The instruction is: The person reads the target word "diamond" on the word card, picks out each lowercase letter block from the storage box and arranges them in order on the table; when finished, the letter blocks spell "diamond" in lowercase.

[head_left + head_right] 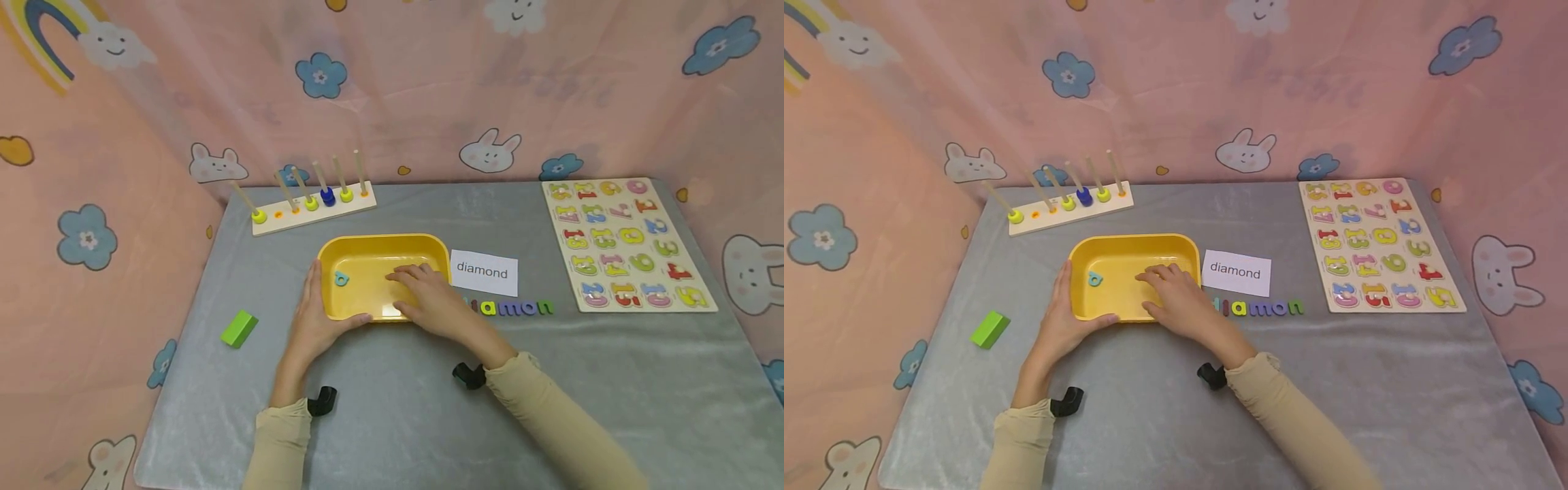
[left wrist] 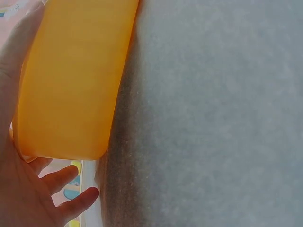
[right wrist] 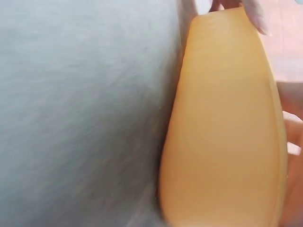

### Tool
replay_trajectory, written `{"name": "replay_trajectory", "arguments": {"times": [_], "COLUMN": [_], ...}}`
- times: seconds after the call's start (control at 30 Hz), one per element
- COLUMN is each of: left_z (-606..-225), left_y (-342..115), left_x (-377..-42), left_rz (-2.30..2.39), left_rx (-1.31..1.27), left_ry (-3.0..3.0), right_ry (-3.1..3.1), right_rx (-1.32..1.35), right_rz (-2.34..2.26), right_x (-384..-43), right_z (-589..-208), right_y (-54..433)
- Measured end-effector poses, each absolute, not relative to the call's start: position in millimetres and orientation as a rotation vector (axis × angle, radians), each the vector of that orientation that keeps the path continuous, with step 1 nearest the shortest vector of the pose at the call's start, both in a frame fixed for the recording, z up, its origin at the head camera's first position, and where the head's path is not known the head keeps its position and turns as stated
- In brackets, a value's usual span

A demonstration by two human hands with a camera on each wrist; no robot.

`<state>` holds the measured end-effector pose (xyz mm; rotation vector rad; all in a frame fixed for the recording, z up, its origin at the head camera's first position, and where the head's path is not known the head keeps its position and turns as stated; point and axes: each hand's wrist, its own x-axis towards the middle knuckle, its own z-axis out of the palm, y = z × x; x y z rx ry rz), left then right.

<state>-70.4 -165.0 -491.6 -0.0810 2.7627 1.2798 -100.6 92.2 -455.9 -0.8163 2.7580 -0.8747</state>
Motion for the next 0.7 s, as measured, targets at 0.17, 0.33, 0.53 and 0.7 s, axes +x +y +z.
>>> {"name": "replay_trajectory", "arguments": {"times": [0.17,0.33,0.53,0.7], "left_z": [-492,-492,-493,-492], "left_y": [-165,-166,-166,-166], "left_x": [-71,-71,-72,-72], "left_rz": [1.268,1.279,1.252,1.248], "left_rx": [-0.074,-0.055,-0.048,-0.055], "left_ry": [2.766,2.771,2.777,2.768], "right_ry": [2.518,2.369,2.381,2.459], "right_rx": [-0.867,-0.912,-0.916,-0.915], "right_rz": [-0.819,-0.890,-0.836,-0.718], "right_x": [-117,-134,-144,-149], "right_z": [-462,-470,-477,-480], "right_y": [71,53,35,25]}}
